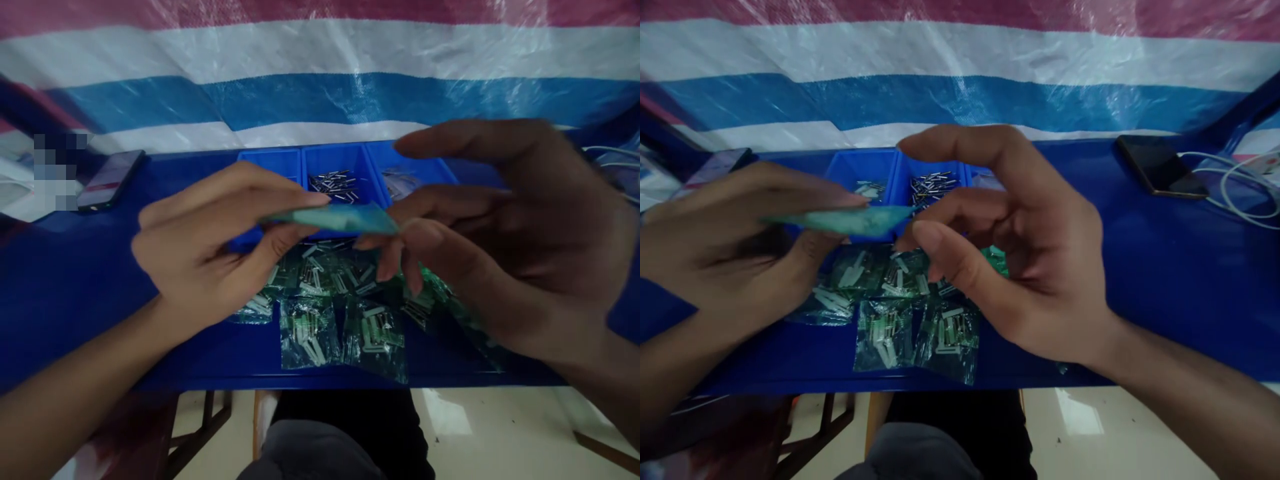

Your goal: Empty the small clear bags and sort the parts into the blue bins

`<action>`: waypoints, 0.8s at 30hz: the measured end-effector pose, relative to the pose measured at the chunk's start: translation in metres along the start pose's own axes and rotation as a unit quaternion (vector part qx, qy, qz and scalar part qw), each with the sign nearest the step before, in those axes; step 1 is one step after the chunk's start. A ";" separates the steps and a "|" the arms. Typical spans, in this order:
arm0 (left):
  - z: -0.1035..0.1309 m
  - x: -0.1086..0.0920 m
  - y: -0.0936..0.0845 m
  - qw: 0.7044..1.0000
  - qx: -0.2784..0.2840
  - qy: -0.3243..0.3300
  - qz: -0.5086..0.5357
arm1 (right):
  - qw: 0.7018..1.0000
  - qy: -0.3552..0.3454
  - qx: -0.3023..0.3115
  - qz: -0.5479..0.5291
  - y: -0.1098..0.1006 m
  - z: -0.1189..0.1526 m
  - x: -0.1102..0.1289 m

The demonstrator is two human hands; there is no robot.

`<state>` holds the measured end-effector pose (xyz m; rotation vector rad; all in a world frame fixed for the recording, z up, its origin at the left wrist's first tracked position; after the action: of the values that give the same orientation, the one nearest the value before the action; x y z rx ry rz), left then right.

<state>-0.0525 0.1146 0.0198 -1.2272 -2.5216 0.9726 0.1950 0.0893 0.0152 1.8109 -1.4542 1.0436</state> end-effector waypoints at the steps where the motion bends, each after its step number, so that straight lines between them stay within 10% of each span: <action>1: -0.001 -0.001 0.000 1.000 0.006 -0.026 0.006 | 0.998 -0.032 0.006 0.047 -0.001 -0.001 0.003; 6: -0.001 -0.001 0.007 0.986 0.026 -0.112 0.122 | 0.945 -0.188 0.070 0.258 -0.001 -0.003 0.004; 14: 0.005 -0.013 0.006 0.988 0.052 -0.086 0.121 | 0.947 -0.193 0.117 0.229 0.004 0.006 -0.002; 20: 0.005 -0.008 0.014 0.998 -0.011 0.058 -0.022 | 0.991 -0.036 -0.082 0.096 -0.004 0.004 -0.011; 24: 0.002 -0.010 0.013 0.994 -0.005 0.075 -0.079 | 0.980 0.137 0.013 -0.141 0.003 -0.004 -0.026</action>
<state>-0.0386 0.1114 0.0115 -1.0427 -2.4650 0.8001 0.1883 0.1052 -0.0044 1.7473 -0.9925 1.1153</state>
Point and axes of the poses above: each hand's wrist, its own z-axis away from the middle knuckle, its own y-axis out of the palm, x = y × z, the point moved 3 cm from there along -z, towards the middle knuckle, and after that the axes turned 15 degrees about -z, right-handed, at the moved point
